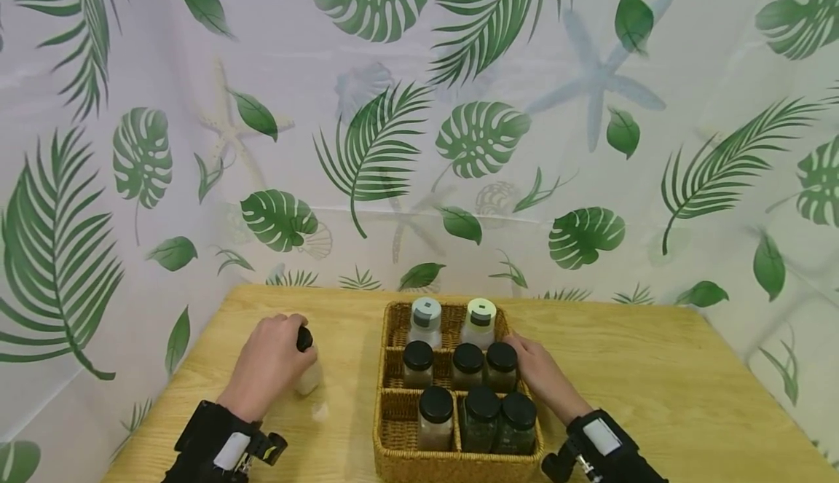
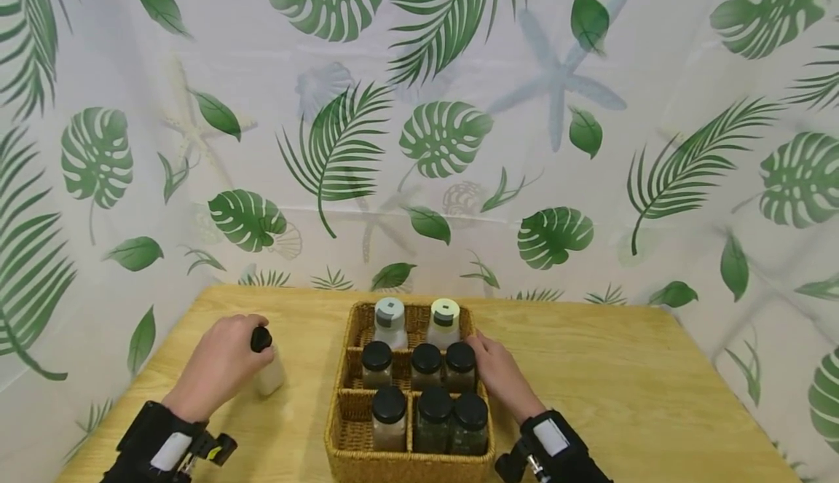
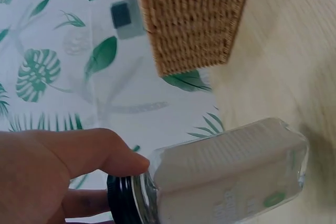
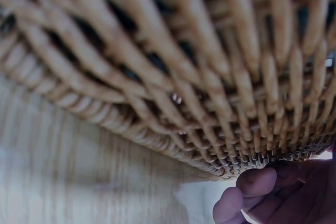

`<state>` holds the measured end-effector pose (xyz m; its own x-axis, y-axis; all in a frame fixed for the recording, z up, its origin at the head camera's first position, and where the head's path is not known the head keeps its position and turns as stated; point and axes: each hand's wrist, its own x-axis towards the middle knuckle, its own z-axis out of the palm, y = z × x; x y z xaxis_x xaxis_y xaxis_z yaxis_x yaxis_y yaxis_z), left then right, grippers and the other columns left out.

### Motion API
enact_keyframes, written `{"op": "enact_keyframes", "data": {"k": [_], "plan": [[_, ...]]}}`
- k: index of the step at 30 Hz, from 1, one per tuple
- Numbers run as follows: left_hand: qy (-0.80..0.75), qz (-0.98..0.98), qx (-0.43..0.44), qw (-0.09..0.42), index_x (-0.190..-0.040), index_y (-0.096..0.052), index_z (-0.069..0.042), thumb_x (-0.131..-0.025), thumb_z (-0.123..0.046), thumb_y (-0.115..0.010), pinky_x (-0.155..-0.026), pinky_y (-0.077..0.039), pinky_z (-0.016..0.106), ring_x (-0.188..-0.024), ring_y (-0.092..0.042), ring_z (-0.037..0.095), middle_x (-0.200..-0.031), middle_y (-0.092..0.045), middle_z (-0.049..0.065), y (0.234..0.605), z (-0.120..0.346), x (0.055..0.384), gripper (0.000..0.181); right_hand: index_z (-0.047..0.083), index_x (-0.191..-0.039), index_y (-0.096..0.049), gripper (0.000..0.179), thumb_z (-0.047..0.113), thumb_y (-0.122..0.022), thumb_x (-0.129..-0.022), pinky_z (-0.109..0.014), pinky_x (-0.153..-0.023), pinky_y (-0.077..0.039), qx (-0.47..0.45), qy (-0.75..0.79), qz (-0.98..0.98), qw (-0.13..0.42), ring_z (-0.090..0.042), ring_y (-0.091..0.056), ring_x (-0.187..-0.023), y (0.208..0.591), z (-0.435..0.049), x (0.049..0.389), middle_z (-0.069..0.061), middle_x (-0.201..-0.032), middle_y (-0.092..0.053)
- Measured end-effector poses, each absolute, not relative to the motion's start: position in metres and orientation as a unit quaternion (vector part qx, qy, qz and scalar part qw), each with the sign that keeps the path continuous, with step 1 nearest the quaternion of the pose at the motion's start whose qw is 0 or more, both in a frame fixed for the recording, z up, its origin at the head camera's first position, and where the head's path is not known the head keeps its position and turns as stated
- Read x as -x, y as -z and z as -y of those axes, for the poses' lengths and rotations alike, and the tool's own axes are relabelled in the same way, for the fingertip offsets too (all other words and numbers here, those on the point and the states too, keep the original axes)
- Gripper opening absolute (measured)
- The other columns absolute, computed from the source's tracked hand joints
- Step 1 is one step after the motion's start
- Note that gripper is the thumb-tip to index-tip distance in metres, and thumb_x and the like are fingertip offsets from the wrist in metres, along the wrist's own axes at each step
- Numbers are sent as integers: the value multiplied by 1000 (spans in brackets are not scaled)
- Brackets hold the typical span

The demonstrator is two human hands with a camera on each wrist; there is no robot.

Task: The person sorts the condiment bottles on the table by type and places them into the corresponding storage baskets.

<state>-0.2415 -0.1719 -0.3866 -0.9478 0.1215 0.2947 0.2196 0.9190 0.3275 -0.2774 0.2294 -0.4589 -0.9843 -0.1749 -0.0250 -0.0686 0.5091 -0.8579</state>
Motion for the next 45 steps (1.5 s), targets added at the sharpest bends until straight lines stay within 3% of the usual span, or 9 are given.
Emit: {"op": "enact_keyframes", "data": {"k": [9, 17, 22, 28, 33, 37, 45], "plan": [[198, 969, 98, 109, -113, -65, 0, -80, -16, -70, -69, -48, 41, -91, -56, 29, -100, -65, 16, 362, 149, 215, 37, -3, -136, -49, 53, 36, -30, -106, -60, -106, -26, 66, 494, -865, 56, -35, -24, -132, 467, -228, 273, -26, -148, -28], [211, 966, 119, 88, -118, -63, -5, -82, -20, -72, -88, -47, 47, -107, -52, 31, -111, -63, 13, 342, 126, 197, 40, -4, -142, -40, 57, 38, -30, -105, -60, -106, -26, 62, 488, -869, 55, -37, -23, -132, 467, -231, 270, -27, -149, -25], [219, 961, 136, 100, -119, -63, -9, -82, -22, -72, -89, -47, 44, -109, -51, 27, -115, -61, 10, 333, 115, 188, 41, -3, -140, -43, 55, 38, -29, -106, -61, -106, -26, 66, 491, -867, 59, -37, -22, -133, 464, -233, 273, -27, -149, -23], [212, 953, 168, 136, -117, -64, -10, -79, -19, -72, -81, -50, 38, -102, -53, 23, -110, -62, 7, 325, 103, 182, 40, -4, -142, -39, 58, 39, -29, -105, -60, -106, -26, 68, 481, -872, 50, -37, -23, -132, 460, -232, 278, -26, -149, -25], [204, 951, 197, 121, -124, -60, -12, -84, -22, -66, -86, -47, 34, -108, -49, 21, -115, -60, 5, 321, 95, 176, 42, -5, -144, -33, 57, 37, -28, -106, -60, -106, -25, 69, 476, -875, 54, -38, -22, -133, 455, -233, 277, -27, -149, -24], [204, 947, 218, 121, -124, -59, -10, -82, -20, -66, -86, -48, 37, -108, -50, 21, -115, -60, 6, 319, 88, 173, 44, -4, -143, -37, 56, 37, -29, -106, -60, -106, -26, 69, 480, -873, 54, -37, -22, -133, 456, -235, 276, -27, -149, -24], [208, 943, 241, 101, -120, -62, -8, -83, -18, -63, -78, -51, 36, -98, -51, 18, -106, -60, 5, 322, 78, 170, 38, -2, -143, -39, 57, 40, -29, -105, -59, -106, -27, 68, 496, -864, 60, -36, -23, -133, 462, -233, 277, -25, -149, -26]]}}
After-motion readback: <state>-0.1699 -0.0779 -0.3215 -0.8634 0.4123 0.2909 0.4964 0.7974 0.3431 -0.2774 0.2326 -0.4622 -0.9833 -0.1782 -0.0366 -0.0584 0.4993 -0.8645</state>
